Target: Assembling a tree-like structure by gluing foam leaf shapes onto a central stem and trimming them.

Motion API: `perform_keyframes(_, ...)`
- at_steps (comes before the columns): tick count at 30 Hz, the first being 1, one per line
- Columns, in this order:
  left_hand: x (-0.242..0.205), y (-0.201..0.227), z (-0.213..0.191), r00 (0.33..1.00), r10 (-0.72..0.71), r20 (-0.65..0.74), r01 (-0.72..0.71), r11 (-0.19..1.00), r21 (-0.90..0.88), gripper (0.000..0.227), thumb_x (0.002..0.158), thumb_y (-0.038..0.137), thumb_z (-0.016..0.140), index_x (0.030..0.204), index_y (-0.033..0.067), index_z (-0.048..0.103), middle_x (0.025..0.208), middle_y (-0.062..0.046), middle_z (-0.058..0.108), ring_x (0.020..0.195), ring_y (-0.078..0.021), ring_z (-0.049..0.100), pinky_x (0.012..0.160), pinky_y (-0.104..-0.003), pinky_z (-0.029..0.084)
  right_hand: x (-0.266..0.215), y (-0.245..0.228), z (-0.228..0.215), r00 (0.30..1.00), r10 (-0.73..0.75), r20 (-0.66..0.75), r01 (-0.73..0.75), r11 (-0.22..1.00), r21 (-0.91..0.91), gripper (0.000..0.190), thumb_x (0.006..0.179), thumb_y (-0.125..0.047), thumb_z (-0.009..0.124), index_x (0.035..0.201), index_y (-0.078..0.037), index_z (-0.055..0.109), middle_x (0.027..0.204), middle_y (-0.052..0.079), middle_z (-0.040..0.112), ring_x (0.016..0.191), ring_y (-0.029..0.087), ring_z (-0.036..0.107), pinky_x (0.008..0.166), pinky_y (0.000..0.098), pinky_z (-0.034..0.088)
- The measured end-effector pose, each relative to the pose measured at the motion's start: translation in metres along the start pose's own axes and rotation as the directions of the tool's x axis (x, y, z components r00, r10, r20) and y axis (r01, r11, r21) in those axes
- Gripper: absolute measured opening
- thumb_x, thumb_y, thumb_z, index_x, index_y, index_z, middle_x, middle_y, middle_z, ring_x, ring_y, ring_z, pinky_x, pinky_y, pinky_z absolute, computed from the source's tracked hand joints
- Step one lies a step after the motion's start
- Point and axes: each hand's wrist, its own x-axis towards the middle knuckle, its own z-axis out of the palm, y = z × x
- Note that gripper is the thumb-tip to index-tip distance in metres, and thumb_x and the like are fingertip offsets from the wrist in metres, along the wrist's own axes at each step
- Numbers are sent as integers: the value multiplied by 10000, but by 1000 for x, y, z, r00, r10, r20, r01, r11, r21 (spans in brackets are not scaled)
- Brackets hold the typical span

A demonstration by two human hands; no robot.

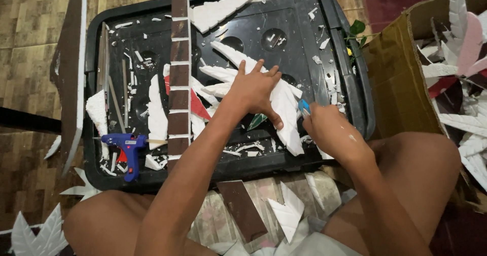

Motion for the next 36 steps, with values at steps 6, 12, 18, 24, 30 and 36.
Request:
perform_keyframes(6, 0, -1, 1, 1000, 0, -3, 0, 1000, 4, 1365, 450, 836, 879, 1528, 110, 459, 1596, -62, 453, 1528, -387, 273, 1195, -735, 115, -8, -2, -6, 998, 61, 14, -63, 987, 150, 239, 992, -169, 541, 825, -20, 625, 644, 219, 677, 615, 408, 744, 467, 457, 550)
perform_keyframes(12, -1, -1, 2, 1000, 1, -15, -1, 1000, -8, 1345, 453, 826, 890, 1515, 112, 477, 1584, -62, 470, 1522, -386, 285, 1195, -736, 119, -20, -7, -11, 991, 118, 71, -129, 974, 185, 273, 1017, -210, 514, 885, -1, 631, 701, 266, 692, 687, 467, 747, 533, 511, 580)
perform_keyframes(18, 0, -1, 3, 1000, 5, -23, -5, 1000, -3, 1353, 445, 832, 889, 1515, 112, 479, 1580, -65, 474, 1519, -386, 293, 1190, -740, 123, -25, -7, -4, 983, 142, 113, -155, 981, 118, 226, 1020, -227, 502, 965, -39, 614, 784, 261, 709, 760, 458, 763, 610, 518, 616)
perform_keyframes(24, -1, -1, 3, 1000, 9, -16, -10, 1000, -5, 1351, 455, 819, 894, 1520, 103, 471, 1586, -67, 467, 1522, -394, 286, 1190, -740, 117, -43, -17, -18, 974, 178, 137, -196, 972, 132, 228, 1033, -225, 501, 1027, -37, 630, 819, 243, 726, 806, 438, 774, 650, 505, 627)
perform_keyframes(30, -1, -2, 2, 1000, 5, -14, -5, 1000, -1, 1359, 451, 834, 879, 1523, 109, 466, 1595, -59, 456, 1526, -388, 278, 1193, -737, 125, -56, -13, -30, 956, 195, 219, -250, 931, 264, 305, 1026, -292, 506, 1108, -31, 640, 847, 278, 737, 866, 501, 750, 678, 550, 611)
perform_keyframes(36, -4, -3, 0, 993, 58, -103, -55, 998, 30, 1301, 434, 826, 878, 1459, 108, 523, 1503, -87, 543, 1483, -359, 365, 1201, -730, 91, -48, 14, -39, 968, 250, 11, -242, 922, 303, 329, 996, -287, 572, 1209, -52, 657, 948, 355, 734, 948, 546, 714, 750, 616, 573)
